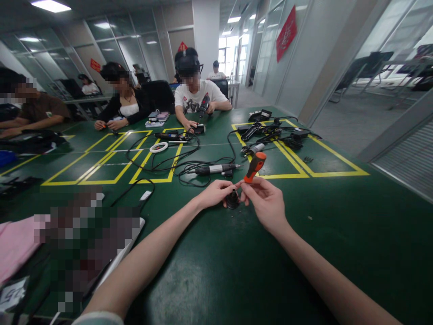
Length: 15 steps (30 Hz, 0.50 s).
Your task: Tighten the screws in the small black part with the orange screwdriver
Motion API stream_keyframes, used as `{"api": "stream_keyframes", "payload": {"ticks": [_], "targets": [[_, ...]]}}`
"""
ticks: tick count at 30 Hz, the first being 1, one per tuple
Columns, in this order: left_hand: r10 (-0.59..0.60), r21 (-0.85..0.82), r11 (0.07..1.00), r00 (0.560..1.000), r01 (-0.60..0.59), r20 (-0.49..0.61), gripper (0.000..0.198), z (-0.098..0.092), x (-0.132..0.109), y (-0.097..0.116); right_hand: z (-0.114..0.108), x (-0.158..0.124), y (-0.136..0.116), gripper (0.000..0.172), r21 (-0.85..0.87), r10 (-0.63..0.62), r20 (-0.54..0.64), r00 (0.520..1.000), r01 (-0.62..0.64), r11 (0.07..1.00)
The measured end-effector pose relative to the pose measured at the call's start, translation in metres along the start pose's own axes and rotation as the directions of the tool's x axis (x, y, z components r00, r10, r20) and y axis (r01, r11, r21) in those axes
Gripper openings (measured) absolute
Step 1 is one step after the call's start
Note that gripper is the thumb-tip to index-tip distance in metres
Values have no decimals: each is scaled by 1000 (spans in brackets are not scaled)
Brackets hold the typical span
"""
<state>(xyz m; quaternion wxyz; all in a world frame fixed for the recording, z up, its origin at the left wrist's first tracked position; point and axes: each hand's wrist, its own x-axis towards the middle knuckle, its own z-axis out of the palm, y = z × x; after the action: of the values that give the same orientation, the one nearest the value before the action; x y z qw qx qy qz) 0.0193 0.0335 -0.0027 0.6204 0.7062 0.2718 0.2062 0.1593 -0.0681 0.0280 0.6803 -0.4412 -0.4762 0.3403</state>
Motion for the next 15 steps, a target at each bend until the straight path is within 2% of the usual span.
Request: {"api": "stream_keyframes", "payload": {"ticks": [6, 11, 15], "targets": [[-24, -22, 999, 999, 23, -24, 66, 1, 0, 2, -1, 0, -2, 26, -60, -39, -2, 999, 39, 997], [-12, -19, 1000, 1000, 12, -20, 65, 2, -1, 6, -1, 0, 2, 31, -29, -14, -53, 999, 12, 999], [-4, -14, 1000, 1000, 4, -9, 62, 2, -2, 7, -1, 1, 3, 32, -3, -19, -19, 1000, 19, 1000]]}}
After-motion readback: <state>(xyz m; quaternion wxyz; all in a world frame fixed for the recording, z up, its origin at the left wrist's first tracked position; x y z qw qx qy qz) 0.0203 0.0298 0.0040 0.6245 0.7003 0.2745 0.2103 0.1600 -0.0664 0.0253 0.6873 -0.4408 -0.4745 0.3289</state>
